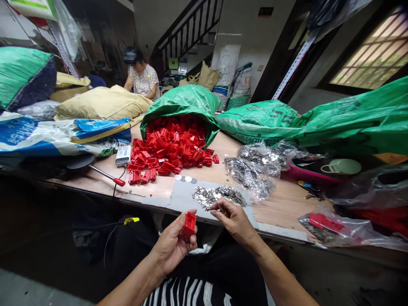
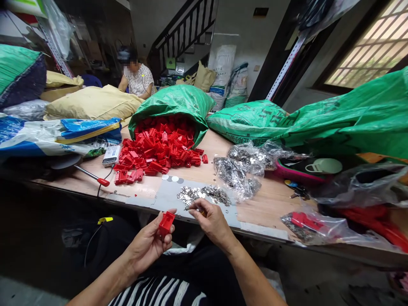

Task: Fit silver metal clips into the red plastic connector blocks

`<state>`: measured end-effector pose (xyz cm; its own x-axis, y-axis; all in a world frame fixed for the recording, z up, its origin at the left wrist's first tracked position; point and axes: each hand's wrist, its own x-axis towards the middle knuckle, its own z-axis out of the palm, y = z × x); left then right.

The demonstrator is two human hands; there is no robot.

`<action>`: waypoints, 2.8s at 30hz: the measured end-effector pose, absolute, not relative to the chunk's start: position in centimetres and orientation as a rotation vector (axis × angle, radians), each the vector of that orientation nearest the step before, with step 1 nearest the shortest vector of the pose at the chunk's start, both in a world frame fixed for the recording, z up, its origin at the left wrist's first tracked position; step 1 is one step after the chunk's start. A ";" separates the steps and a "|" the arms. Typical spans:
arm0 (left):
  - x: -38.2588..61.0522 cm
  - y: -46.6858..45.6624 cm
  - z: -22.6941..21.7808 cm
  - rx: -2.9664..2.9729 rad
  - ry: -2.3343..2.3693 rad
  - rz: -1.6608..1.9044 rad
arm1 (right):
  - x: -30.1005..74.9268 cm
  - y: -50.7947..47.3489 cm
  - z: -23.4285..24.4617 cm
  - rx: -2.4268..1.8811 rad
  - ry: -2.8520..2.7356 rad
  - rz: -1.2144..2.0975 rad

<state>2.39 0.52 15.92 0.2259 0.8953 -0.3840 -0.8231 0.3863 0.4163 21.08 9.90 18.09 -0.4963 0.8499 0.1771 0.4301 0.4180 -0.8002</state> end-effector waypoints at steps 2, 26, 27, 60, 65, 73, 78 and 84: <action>2.6 0.5 15.9 0.130 0.663 1.173 | 19.9 9.0 18.9 -0.984 -2.134 0.982; 3.1 0.2 16.4 0.251 0.681 1.138 | 19.7 9.3 19.0 -0.904 -2.117 1.296; 3.1 0.2 16.4 0.263 0.686 1.136 | 19.6 9.3 18.7 -0.903 -2.112 1.335; 2.3 0.0 15.5 1.368 1.249 1.432 | 19.1 7.1 15.0 -0.914 -1.616 1.870; 2.1 -0.2 14.9 1.420 1.220 1.394 | 19.6 6.6 14.9 -0.882 -1.475 2.047; 1.6 0.2 13.6 1.357 1.097 1.377 | 19.7 6.0 14.4 -0.829 -1.327 2.170; 1.5 0.6 12.6 1.080 1.090 1.426 | 19.5 9.2 15.5 -1.042 -1.922 1.641; 1.3 0.7 12.1 1.111 1.175 1.476 | 17.4 13.1 15.9 -1.364 -2.429 0.458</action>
<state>1.33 0.67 12.07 -0.1734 0.9794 0.1033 -0.1190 -0.1250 0.9850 17.45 13.09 15.89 -0.4948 0.8612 0.1166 0.7597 0.4938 -0.4230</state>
